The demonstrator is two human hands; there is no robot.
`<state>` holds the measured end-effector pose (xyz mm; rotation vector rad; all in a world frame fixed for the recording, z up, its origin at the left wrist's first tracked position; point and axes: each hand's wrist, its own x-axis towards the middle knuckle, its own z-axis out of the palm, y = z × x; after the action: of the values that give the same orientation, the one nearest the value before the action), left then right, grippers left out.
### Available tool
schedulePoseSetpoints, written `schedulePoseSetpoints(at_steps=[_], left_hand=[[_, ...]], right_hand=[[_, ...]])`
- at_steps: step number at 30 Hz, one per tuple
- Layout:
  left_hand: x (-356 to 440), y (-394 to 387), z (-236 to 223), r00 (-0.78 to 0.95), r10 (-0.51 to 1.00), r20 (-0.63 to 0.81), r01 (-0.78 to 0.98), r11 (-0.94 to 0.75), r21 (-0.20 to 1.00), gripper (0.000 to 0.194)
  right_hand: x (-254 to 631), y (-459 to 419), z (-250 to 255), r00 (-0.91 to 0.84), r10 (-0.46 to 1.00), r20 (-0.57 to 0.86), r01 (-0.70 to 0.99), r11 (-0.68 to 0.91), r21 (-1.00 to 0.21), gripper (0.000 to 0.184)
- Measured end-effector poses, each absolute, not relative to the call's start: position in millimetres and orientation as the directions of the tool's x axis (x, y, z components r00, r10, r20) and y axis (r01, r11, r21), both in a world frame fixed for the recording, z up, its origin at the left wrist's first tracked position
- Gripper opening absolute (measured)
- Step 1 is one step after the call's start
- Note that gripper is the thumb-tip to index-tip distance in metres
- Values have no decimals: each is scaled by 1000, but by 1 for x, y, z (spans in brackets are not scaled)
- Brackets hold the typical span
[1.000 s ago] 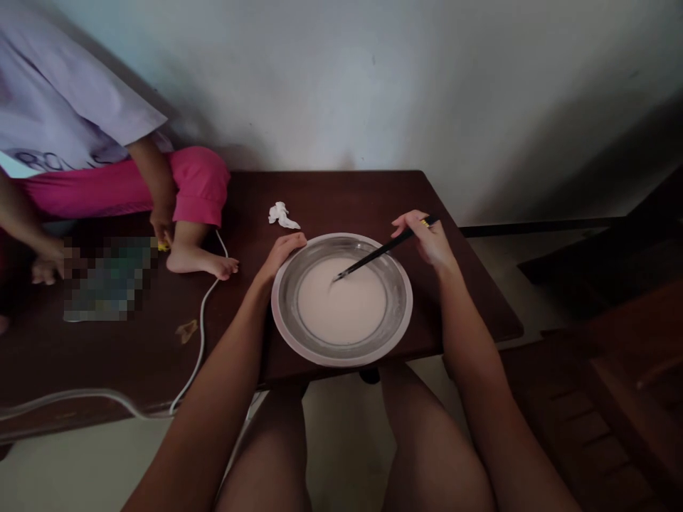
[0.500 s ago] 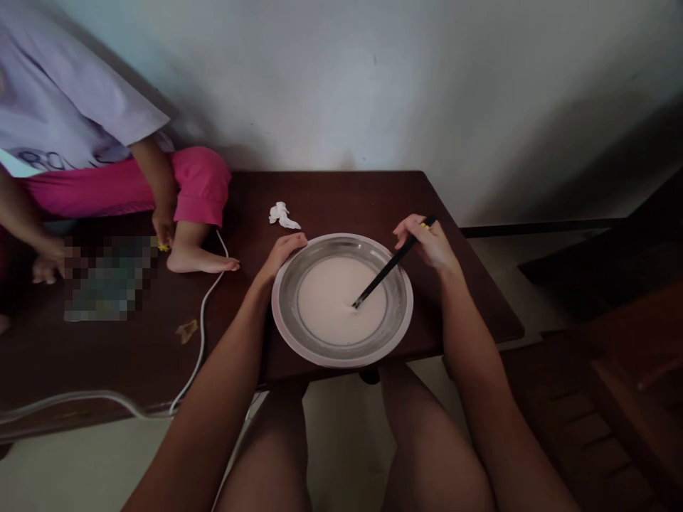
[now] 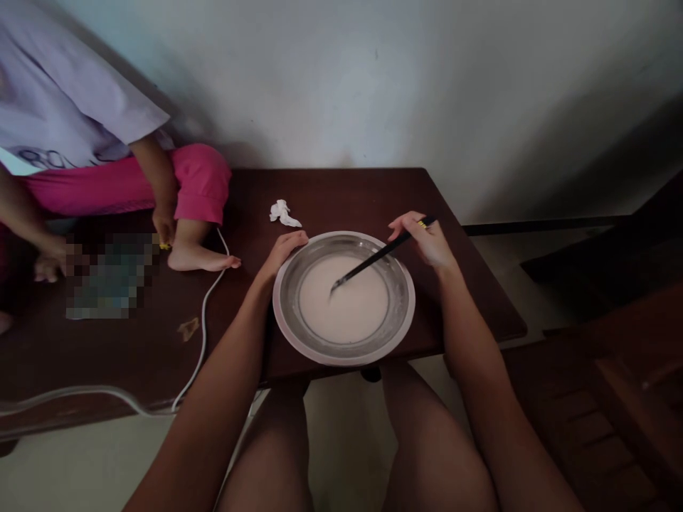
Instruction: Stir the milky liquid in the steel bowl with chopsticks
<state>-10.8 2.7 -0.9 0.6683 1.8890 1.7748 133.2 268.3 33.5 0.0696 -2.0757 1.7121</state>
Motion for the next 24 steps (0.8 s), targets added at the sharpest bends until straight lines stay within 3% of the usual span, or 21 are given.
schedulePoseSetpoints(at_steps=[3,8,13,19,24], left_hand=[[-11,3,0,-768,640,10,60,57,997,29],[-12,3,-2,-773,634,19,66,51,996,29],[-11,3,-1,-769,639,31,77,44,996,29],[-11,2,0,-779,627,1,56,67,996,29],[-10,3,1,-774,633,19,60,44,997,29]], right_hand=[[134,272,35,-851,335,405,-345,225,-911,32],[135,267,34,-930,176,322,-286,201,-937,32],[136,272,36,-844,335,420,-355,240,-904,31],[135,265,35,-943,139,303,-275,189,-943,31],[135,270,35,-882,295,367,-318,201,-926,31]])
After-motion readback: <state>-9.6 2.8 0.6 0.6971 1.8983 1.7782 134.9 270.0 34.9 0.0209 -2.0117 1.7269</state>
